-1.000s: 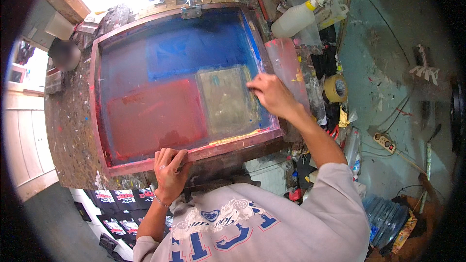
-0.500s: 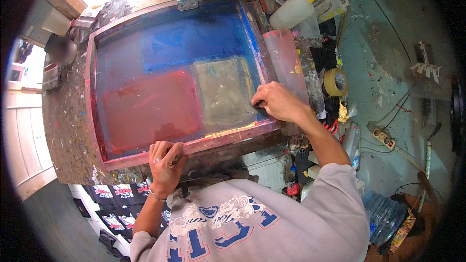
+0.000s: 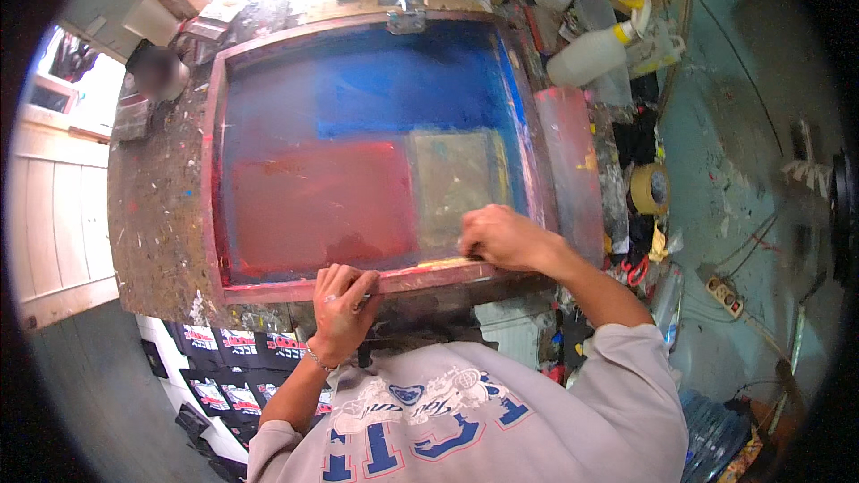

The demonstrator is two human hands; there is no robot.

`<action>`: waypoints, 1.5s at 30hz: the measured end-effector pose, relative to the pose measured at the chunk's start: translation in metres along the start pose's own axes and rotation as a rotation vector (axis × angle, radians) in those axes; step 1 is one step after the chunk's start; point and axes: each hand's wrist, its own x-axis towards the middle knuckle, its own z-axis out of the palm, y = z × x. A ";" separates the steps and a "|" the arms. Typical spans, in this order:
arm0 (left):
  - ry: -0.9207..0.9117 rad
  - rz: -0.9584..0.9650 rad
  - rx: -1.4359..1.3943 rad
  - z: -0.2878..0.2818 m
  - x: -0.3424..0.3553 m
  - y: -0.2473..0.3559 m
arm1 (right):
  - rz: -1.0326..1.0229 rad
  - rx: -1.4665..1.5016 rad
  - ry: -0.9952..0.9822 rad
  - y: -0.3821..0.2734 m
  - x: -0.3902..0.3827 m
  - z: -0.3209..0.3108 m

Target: The person prepares a screen printing frame by scraping and wiping its surface, then applies ink to a small plastic bag and rubs it onto the screen. They repeatedly wipe the screen with a cloth and handle a spray bottle and other tools on a cluttered workbench.

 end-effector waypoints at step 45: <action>-0.013 0.006 0.015 -0.003 0.003 0.003 | -0.002 0.024 0.464 0.062 0.060 -0.028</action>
